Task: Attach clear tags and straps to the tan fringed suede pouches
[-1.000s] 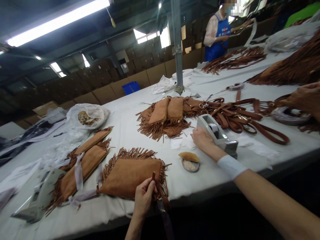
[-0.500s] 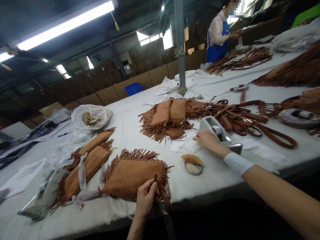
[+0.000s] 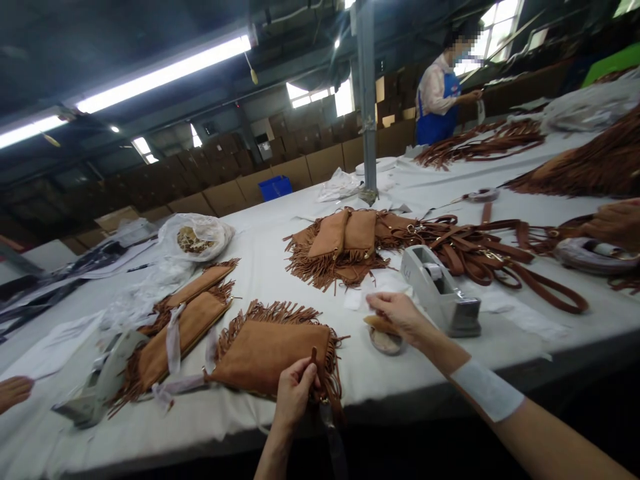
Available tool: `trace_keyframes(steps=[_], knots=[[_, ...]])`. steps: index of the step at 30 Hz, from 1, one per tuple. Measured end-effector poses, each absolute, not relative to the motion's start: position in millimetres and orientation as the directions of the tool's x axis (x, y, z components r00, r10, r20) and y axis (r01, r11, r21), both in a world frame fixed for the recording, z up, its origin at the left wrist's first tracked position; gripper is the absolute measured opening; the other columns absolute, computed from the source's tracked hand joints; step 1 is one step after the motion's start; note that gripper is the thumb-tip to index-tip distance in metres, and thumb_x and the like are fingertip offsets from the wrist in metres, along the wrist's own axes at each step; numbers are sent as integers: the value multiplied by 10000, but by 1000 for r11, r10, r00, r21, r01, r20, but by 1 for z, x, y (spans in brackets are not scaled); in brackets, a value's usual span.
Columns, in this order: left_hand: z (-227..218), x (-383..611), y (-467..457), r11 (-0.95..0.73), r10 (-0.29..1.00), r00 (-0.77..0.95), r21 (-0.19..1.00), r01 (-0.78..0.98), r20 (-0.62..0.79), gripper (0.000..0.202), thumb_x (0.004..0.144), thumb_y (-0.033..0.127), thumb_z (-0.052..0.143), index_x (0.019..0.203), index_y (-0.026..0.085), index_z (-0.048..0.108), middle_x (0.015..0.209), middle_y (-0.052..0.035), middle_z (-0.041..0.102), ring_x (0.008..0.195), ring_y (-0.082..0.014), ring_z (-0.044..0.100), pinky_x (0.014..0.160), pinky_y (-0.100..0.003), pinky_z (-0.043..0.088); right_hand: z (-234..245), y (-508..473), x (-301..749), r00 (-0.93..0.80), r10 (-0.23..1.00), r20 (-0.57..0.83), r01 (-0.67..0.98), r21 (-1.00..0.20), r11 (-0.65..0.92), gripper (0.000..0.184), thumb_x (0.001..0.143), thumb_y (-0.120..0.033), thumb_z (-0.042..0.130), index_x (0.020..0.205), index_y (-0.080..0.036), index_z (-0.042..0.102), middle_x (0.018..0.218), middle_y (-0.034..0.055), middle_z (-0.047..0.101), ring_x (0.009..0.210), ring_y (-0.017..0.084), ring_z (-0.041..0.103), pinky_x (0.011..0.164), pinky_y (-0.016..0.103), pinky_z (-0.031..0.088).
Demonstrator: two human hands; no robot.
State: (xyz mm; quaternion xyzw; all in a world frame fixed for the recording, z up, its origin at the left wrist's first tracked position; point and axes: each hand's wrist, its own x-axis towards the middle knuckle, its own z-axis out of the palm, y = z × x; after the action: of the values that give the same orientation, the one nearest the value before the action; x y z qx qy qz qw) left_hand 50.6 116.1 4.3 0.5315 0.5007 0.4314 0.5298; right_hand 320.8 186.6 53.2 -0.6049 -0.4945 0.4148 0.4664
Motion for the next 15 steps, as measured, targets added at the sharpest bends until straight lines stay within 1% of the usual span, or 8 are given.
trace_keyframes(steps=[1, 3, 6, 8, 10, 12, 15], knots=[[4, 50, 116, 61, 990, 126, 996, 71, -69, 449, 747, 535, 642, 910, 119, 682, 538, 41, 541, 446, -87, 459, 443, -196, 371, 49, 180, 306, 128, 990, -63, 120, -990, -78, 479, 726, -582, 603, 874, -137, 701, 747, 63, 689, 560, 123, 529, 517, 250, 369], [2, 49, 117, 52, 991, 124, 996, 67, -60, 439, 749, 525, 646, 904, 115, 679, 547, 38, 548, 458, -85, 459, 456, -195, 373, 40, 167, 277, 53, 992, -111, -65, -992, -108, 468, 676, -551, 675, 903, -143, 707, 811, 74, 703, 616, 123, 554, 555, 246, 385], [-1, 47, 117, 37, 992, 117, 997, 62, -44, 428, 764, 513, 640, 915, 114, 673, 561, 37, 549, 470, -79, 452, 471, -193, 370, 24, 155, 241, -3, 984, -175, -273, -947, -170, 411, 586, -475, 772, 809, -137, 708, 786, 61, 696, 638, 119, 547, 573, 239, 369], [-4, 46, 117, 29, 993, 114, 998, 58, -36, 430, 772, 517, 631, 920, 116, 671, 561, 40, 541, 474, -77, 445, 473, -192, 363, 16, 151, 224, -4, 979, -204, -344, -919, -192, 396, 540, -463, 801, 724, -129, 690, 715, 45, 675, 597, 109, 518, 536, 232, 329], [-8, 45, 117, 23, 993, 115, 998, 52, -29, 442, 771, 528, 628, 928, 118, 671, 555, 45, 530, 474, -77, 438, 473, -193, 360, 10, 149, 212, -8, 975, -220, -405, -891, -205, 403, 515, -471, 814, 682, -132, 675, 663, 25, 648, 550, 92, 474, 497, 229, 283], [-10, 45, 117, 22, 992, 120, 999, 46, -27, 457, 769, 538, 626, 945, 118, 671, 556, 47, 526, 472, -77, 435, 470, -196, 359, 7, 149, 206, -14, 974, -228, -450, -868, -209, 412, 511, -486, 815, 674, -137, 668, 637, 5, 624, 510, 72, 421, 472, 227, 246], [-11, 45, 117, 21, 991, 129, 999, 44, -26, 465, 769, 531, 632, 963, 110, 673, 552, 46, 530, 477, -81, 445, 475, -199, 366, 7, 148, 204, -24, 972, -235, -487, -846, -217, 419, 520, -501, 809, 679, -141, 665, 612, -13, 596, 483, 55, 372, 460, 222, 223]])
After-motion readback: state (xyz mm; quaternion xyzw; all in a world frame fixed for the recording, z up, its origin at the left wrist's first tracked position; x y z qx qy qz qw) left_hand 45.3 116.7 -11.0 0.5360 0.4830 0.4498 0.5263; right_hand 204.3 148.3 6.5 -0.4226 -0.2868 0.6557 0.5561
